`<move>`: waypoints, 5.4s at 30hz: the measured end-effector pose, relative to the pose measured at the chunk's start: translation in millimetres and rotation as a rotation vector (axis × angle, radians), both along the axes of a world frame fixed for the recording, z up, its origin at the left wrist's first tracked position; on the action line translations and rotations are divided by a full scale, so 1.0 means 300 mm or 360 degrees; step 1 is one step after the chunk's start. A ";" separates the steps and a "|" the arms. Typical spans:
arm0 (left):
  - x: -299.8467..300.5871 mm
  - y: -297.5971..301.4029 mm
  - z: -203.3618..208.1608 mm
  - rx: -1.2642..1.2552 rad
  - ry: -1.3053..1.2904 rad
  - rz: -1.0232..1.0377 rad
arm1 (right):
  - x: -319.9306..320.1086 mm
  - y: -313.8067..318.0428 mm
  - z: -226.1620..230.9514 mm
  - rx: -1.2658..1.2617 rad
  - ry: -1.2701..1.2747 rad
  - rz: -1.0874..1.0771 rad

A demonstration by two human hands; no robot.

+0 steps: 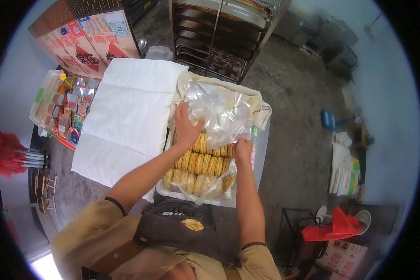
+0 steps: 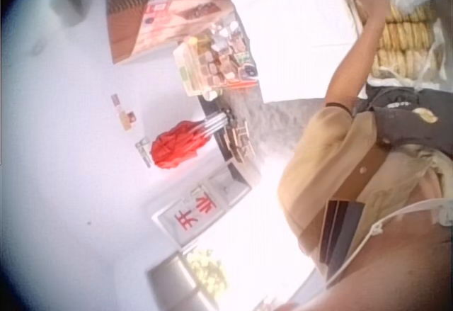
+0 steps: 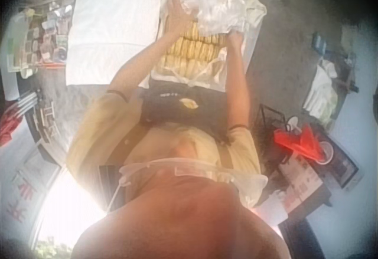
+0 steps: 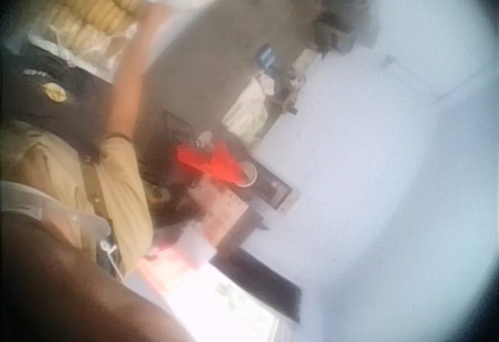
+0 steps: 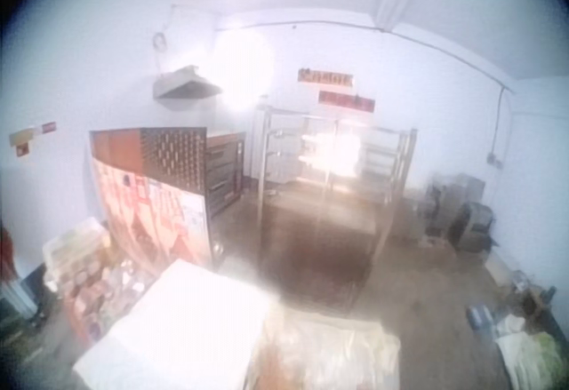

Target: The person places round baked goods into clear plastic bags and arranges them in a white tray. They use tongs to transfer items from a cloth-covered tray to the packaging tray, then seal the bags and cover the tray with a white cloth.

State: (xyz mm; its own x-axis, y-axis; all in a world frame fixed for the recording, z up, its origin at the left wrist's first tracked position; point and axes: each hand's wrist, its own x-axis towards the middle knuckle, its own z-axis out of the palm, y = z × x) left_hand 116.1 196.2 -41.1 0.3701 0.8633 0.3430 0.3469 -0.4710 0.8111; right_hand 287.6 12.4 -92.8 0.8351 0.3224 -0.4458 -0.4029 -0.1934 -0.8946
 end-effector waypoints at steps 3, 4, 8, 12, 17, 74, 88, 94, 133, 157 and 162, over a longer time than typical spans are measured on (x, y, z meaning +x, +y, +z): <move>-0.045 -0.106 -0.001 0.0054 0.0237 -0.0150 | -0.031 -0.028 -0.028 0.0035 0.0112 -0.0116; -0.049 -0.123 -0.006 -0.0112 0.0240 -0.0322 | -0.044 -0.035 -0.033 0.0117 0.0188 -0.0268; -0.003 -0.171 -0.044 -0.0361 0.0353 -0.0645 | -0.084 -0.078 -0.024 0.0157 0.0199 -0.0521; 0.070 -0.176 -0.102 -0.0085 0.0688 -0.0727 | -0.145 -0.096 -0.010 0.0296 0.0163 -0.0543; 0.127 -0.103 -0.184 -0.0050 0.0940 -0.1137 | -0.202 -0.120 -0.042 0.0519 0.0387 -0.0980; -0.738 -0.598 0.192 -0.2336 -0.0842 -0.0838 | -0.897 -0.457 0.394 -0.0353 -0.1540 0.0952; -0.788 -0.560 -0.043 -0.3451 -0.1007 -0.0430 | -0.615 -0.619 0.249 0.1449 0.1542 -0.0232; -0.553 -0.656 -0.093 -0.3258 -0.1644 0.0330 | -0.551 -0.528 0.148 0.1257 0.1101 -0.0402; -0.163 -0.695 -0.154 -0.1079 0.0359 0.0051 | -0.215 -0.367 -0.124 -0.0330 0.0175 0.0864; -0.118 -0.549 -0.129 -0.1776 -0.0054 -0.0213 | -0.292 -0.334 -0.010 0.0106 0.0352 0.0415; -0.205 -0.543 -0.062 -0.1650 -0.0651 -0.0136 | -0.333 -0.372 0.061 0.0407 -0.0201 0.0363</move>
